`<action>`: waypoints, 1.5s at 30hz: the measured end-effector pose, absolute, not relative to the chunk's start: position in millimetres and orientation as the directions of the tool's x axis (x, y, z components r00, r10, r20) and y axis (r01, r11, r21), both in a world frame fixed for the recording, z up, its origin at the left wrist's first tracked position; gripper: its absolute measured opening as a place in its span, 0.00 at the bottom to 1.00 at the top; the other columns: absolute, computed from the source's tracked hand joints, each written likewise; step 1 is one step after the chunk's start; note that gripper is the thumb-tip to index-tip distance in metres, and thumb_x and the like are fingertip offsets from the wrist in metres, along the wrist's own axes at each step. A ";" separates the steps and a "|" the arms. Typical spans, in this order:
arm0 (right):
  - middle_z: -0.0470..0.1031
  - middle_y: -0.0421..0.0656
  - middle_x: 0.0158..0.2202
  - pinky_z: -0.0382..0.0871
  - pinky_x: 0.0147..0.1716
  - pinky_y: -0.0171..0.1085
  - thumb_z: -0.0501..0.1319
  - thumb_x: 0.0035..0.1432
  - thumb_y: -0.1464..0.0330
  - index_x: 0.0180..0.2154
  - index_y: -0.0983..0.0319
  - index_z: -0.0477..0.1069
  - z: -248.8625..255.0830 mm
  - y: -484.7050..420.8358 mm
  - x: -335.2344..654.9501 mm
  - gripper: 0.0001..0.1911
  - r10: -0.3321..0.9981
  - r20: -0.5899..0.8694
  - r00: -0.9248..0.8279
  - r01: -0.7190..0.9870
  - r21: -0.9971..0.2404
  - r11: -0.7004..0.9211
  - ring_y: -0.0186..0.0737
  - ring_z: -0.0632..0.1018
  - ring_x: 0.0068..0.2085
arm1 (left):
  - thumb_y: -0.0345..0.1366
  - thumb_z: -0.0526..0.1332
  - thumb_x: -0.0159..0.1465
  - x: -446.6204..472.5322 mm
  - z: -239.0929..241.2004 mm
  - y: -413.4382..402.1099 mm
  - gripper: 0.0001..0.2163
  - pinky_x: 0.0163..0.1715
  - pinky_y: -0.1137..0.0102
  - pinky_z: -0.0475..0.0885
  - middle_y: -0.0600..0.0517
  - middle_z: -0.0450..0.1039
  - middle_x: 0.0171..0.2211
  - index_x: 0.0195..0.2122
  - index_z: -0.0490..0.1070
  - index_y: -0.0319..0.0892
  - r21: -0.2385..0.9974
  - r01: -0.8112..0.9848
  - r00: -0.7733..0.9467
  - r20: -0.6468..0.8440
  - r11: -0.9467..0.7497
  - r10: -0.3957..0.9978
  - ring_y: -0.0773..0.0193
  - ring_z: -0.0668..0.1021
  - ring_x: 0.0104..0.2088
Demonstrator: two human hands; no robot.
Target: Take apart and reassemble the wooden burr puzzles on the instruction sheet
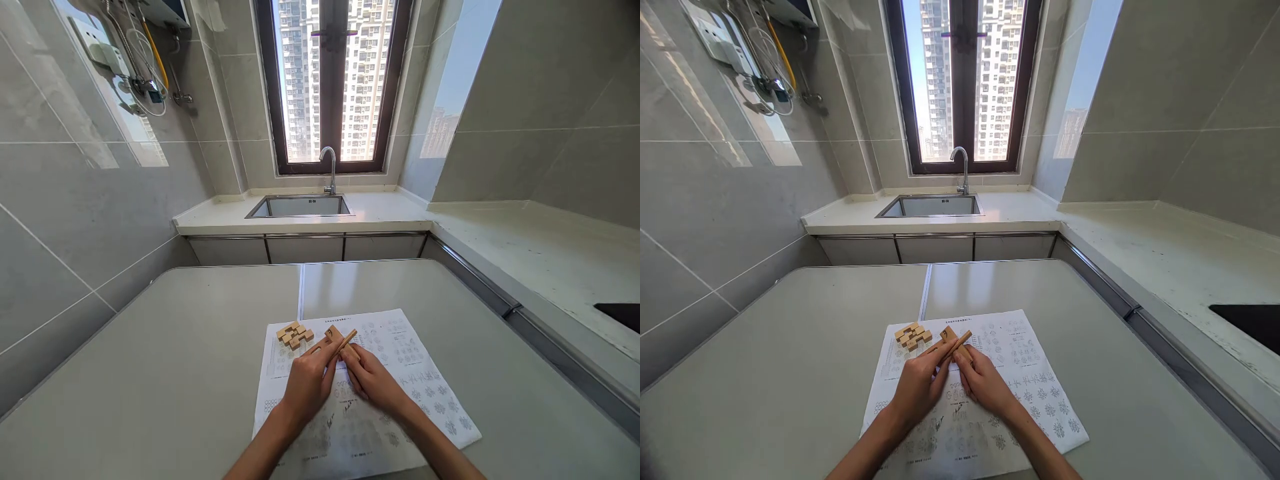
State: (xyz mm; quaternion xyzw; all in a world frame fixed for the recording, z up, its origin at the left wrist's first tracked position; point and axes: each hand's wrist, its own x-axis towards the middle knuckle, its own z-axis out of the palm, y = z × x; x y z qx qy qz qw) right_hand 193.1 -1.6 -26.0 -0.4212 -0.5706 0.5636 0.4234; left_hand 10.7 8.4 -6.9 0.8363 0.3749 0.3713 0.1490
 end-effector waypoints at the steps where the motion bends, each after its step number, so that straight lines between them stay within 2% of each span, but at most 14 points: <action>1: 0.62 0.32 0.16 0.58 0.21 0.35 0.54 0.69 0.45 0.32 0.56 0.63 -26.5 -2.2 193.0 0.23 0.956 0.014 -0.293 0.005 -1.000 0.016 0.34 0.62 0.18 | 0.30 0.55 0.74 10.5 -7.0 8.3 0.21 0.52 0.63 0.80 0.49 0.80 0.54 0.67 0.67 0.49 0.529 0.506 0.444 0.518 -0.682 0.731 0.56 0.82 0.54; 7: 0.63 0.33 0.18 0.62 0.25 0.38 0.53 0.72 0.49 0.32 0.56 0.64 -24.7 -3.6 192.1 0.21 0.959 0.063 -0.275 0.044 -0.996 0.078 0.37 0.64 0.22 | 0.30 0.56 0.73 10.3 -6.2 7.5 0.19 0.51 0.65 0.80 0.48 0.80 0.54 0.63 0.69 0.47 0.538 0.489 0.427 0.539 -0.687 0.726 0.58 0.83 0.52; 12: 0.70 0.39 0.22 0.70 0.34 0.42 0.52 0.71 0.49 0.35 0.56 0.71 -23.4 -2.5 192.8 0.21 0.962 0.122 -0.243 0.107 -0.983 0.152 0.45 0.74 0.29 | 0.30 0.57 0.72 10.1 -5.3 6.3 0.16 0.46 0.65 0.81 0.47 0.82 0.50 0.60 0.71 0.46 0.524 0.498 0.427 0.545 -0.691 0.722 0.57 0.84 0.48; 15: 0.71 0.39 0.21 0.72 0.36 0.44 0.51 0.72 0.49 0.36 0.56 0.73 -22.8 -2.2 192.9 0.22 0.956 0.113 -0.272 0.130 -0.980 0.153 0.48 0.76 0.31 | 0.31 0.58 0.72 10.0 -6.9 5.8 0.15 0.45 0.63 0.81 0.46 0.82 0.48 0.58 0.71 0.45 0.515 0.512 0.432 0.538 -0.688 0.724 0.55 0.85 0.46; 21: 0.71 0.39 0.23 0.70 0.34 0.42 0.51 0.72 0.51 0.36 0.55 0.68 -23.4 -3.1 190.9 0.19 0.959 0.135 -0.251 0.174 -0.968 0.181 0.46 0.74 0.29 | 0.29 0.55 0.72 10.6 -7.9 4.9 0.20 0.44 0.62 0.81 0.44 0.81 0.49 0.64 0.68 0.46 0.473 0.533 0.464 0.529 -0.701 0.710 0.53 0.84 0.47; 26: 0.65 0.35 0.20 0.63 0.28 0.38 0.51 0.72 0.52 0.34 0.55 0.64 -29.6 -3.5 191.8 0.18 0.962 0.117 -0.245 0.206 -0.964 0.170 0.41 0.67 0.24 | 0.28 0.55 0.72 10.9 -2.2 3.7 0.22 0.47 0.61 0.80 0.45 0.82 0.49 0.66 0.66 0.47 0.525 0.488 0.475 0.511 -0.697 0.717 0.54 0.84 0.47; 31: 0.62 0.34 0.19 0.60 0.26 0.37 0.51 0.73 0.52 0.31 0.56 0.62 -27.4 -4.2 193.8 0.20 0.958 0.105 -0.268 0.239 -0.956 0.172 0.39 0.65 0.23 | 0.26 0.55 0.71 11.2 2.9 3.8 0.23 0.48 0.62 0.79 0.47 0.83 0.47 0.66 0.67 0.48 0.558 0.466 0.507 0.468 -0.686 0.724 0.56 0.83 0.48; 37: 0.61 0.33 0.16 0.60 0.23 0.36 0.52 0.71 0.48 0.29 0.55 0.61 -26.3 -3.9 191.4 0.23 0.958 0.066 -0.278 0.149 -0.983 0.111 0.38 0.63 0.19 | 0.26 0.55 0.71 11.8 3.4 4.5 0.22 0.44 0.63 0.80 0.47 0.82 0.47 0.65 0.68 0.48 0.568 0.464 0.500 0.465 -0.680 0.730 0.57 0.84 0.43; 41: 0.63 0.32 0.15 0.64 0.25 0.37 0.53 0.69 0.45 0.29 0.56 0.61 -26.8 -2.8 191.3 0.24 0.961 0.049 -0.274 0.104 -0.991 0.080 0.36 0.64 0.18 | 0.27 0.54 0.72 11.6 3.1 4.3 0.21 0.48 0.62 0.79 0.47 0.81 0.49 0.65 0.67 0.49 0.518 0.491 0.515 0.476 -0.700 0.713 0.56 0.83 0.48; 43: 0.62 0.31 0.14 0.62 0.23 0.35 0.53 0.69 0.45 0.30 0.56 0.62 -26.3 -2.0 192.1 0.24 0.964 0.025 -0.266 0.060 -0.997 0.043 0.35 0.62 0.17 | 0.29 0.54 0.72 10.9 1.5 4.5 0.22 0.48 0.62 0.79 0.47 0.80 0.50 0.66 0.64 0.49 0.467 0.521 0.522 0.488 -0.714 0.700 0.56 0.82 0.49; 45: 0.61 0.30 0.13 0.58 0.20 0.34 0.52 0.70 0.45 0.32 0.56 0.62 -25.5 -0.8 193.2 0.24 0.969 0.009 -0.247 0.014 -1.000 0.013 0.33 0.59 0.16 | 0.30 0.56 0.71 9.1 0.0 5.8 0.25 0.45 0.64 0.79 0.47 0.80 0.49 0.69 0.58 0.48 0.452 0.550 0.489 0.508 -0.703 0.709 0.58 0.83 0.45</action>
